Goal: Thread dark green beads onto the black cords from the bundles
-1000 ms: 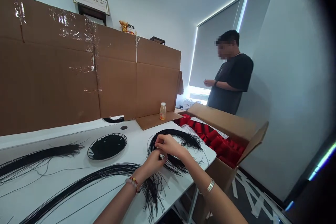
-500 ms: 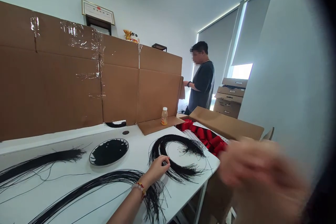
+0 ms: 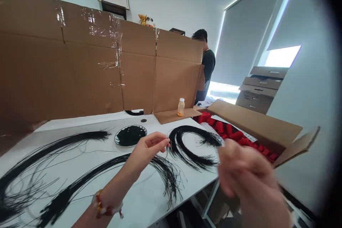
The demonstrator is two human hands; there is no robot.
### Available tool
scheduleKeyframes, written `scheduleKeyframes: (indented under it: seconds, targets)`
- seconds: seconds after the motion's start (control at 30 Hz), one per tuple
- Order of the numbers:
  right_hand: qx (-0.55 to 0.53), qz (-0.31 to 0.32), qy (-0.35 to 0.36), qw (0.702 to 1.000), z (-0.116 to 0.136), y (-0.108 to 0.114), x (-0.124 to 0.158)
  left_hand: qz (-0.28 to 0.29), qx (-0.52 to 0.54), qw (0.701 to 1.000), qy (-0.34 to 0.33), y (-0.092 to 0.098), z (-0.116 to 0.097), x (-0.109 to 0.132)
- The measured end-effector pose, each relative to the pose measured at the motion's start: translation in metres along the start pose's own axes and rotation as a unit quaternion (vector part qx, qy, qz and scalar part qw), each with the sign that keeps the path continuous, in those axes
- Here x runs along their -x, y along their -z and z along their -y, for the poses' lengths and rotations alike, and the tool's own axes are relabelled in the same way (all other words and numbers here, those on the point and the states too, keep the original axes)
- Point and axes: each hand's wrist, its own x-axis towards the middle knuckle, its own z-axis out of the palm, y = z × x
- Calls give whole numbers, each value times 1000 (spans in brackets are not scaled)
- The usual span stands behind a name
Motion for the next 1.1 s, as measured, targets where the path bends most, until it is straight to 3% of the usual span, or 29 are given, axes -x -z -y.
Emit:
scheduleKeyframes:
  seconds: [0.13, 0.3, 0.57, 0.83, 1.1]
  targets:
    - [-9, 56, -88, 994, -29, -48, -20, -59, 124, 989, 57, 16, -26, 48]
    - [-49, 60, -170, 982, -51, -85, -18, -138, 136, 979, 67, 15, -23, 79]
    - [-4, 54, -185, 981, -59, -87, -9, -110, 102, 986, 71, 20, -3, 83]
    - [53, 60, -166, 983, -56, -81, -5, -76, 115, 979, 148, 15, 0, 81]
    - [-16, 93, -224, 970, -61, -80, -10, -34, 126, 983, 133, 21, -1, 77]
